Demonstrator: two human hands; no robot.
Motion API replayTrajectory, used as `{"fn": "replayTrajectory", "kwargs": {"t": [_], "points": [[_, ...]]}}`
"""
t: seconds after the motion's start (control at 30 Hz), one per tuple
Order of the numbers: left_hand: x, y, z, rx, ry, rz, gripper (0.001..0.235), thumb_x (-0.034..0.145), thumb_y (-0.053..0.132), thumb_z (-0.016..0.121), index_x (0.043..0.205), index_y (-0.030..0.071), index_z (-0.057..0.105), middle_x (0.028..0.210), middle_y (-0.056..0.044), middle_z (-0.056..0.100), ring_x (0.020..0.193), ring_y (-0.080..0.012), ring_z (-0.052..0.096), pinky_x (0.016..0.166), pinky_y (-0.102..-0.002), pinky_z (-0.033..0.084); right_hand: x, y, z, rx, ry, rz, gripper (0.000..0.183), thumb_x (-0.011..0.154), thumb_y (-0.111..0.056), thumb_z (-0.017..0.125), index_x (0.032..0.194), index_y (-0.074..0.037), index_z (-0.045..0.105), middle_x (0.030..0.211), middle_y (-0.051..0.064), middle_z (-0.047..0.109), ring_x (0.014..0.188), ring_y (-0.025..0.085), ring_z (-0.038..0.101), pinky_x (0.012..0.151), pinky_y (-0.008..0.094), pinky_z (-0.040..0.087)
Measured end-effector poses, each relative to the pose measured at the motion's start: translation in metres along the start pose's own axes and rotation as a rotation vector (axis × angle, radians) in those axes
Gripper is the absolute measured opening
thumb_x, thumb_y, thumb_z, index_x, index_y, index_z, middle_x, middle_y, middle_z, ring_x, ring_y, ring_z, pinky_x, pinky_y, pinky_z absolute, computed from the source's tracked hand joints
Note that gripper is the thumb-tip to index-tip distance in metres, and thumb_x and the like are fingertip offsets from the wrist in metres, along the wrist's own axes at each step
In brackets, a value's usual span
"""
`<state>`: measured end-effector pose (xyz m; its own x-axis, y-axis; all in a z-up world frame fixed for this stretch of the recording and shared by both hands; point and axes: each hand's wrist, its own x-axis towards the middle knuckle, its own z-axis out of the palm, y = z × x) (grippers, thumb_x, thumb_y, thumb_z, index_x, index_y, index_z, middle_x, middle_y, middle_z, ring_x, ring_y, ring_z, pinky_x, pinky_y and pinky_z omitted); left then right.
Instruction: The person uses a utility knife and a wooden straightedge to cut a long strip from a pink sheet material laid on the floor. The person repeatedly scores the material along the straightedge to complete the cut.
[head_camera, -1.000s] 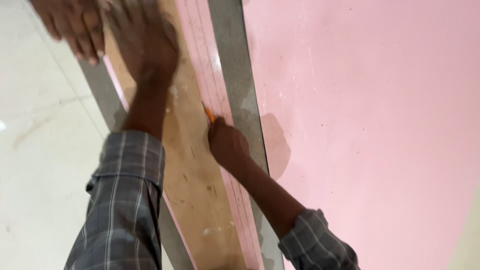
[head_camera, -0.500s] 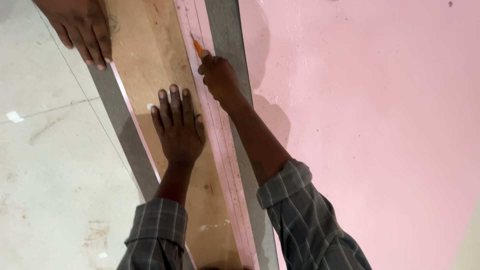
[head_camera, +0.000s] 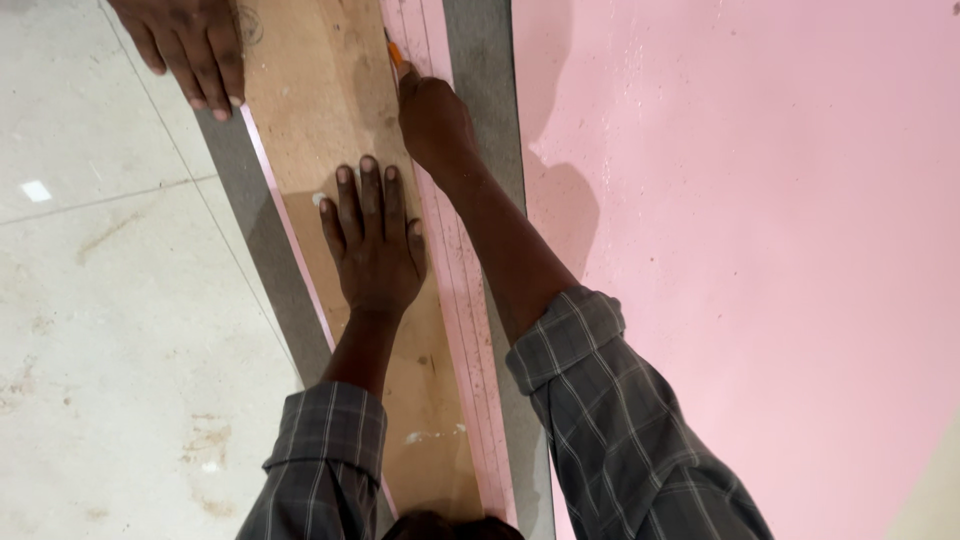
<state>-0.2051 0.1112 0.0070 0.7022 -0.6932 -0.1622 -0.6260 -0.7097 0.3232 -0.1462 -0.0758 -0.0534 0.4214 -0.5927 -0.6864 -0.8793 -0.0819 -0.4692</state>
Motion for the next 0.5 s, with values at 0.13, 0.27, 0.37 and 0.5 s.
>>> {"fn": "replayTrajectory", "kwargs": {"t": [0.13, 0.27, 0.37, 0.5], "points": [[-0.004, 0.0, 0.002, 0.016, 0.022, 0.005, 0.058, 0.116, 0.038, 0.03, 0.168, 0.011, 0.03, 0.174, -0.014, 0.023, 0.161, -0.0375, 0.018, 0.13, -0.059, 0.008, -0.034, 0.042, 0.013, -0.087, 0.074, -0.157, 0.06, 0.106, -0.047, 0.035, 0.089, -0.003, 0.072, 0.095, 0.027, 0.073, 0.093, 0.048, 0.069, 0.081, 0.054, 0.055], [0.0, -0.001, 0.0, 0.053, 0.008, 0.012, 0.058, 0.117, 0.038, 0.03, 0.169, 0.012, 0.028, 0.174, -0.013, 0.021, 0.161, -0.0372, 0.017, 0.13, -0.059, 0.007, -0.084, 0.093, 0.026, -0.102, -0.017, -0.142, 0.057, 0.107, -0.044, 0.034, 0.094, -0.002, 0.07, 0.098, 0.028, 0.072, 0.094, 0.047, 0.07, 0.082, 0.055, 0.056], [-0.001, 0.001, -0.005, 0.064, 0.019, 0.023, 0.058, 0.117, 0.035, 0.03, 0.169, 0.01, 0.027, 0.174, -0.014, 0.02, 0.161, -0.0372, 0.017, 0.13, -0.059, 0.008, -0.137, 0.124, 0.031, -0.1, -0.038, -0.138, 0.053, 0.107, -0.042, 0.034, 0.1, -0.001, 0.068, 0.102, 0.029, 0.071, 0.096, 0.05, 0.068, 0.083, 0.057, 0.055], [-0.003, 0.005, -0.011, 0.018, -0.064, -0.008, 0.06, 0.114, 0.031, 0.033, 0.168, 0.007, 0.029, 0.173, -0.017, 0.021, 0.16, -0.04, 0.016, 0.128, -0.06, 0.008, -0.218, 0.155, 0.031, -0.003, -0.124, 0.051, 0.054, 0.108, -0.044, 0.037, 0.098, -0.001, 0.068, 0.099, 0.031, 0.07, 0.097, 0.051, 0.066, 0.085, 0.057, 0.053]]}}
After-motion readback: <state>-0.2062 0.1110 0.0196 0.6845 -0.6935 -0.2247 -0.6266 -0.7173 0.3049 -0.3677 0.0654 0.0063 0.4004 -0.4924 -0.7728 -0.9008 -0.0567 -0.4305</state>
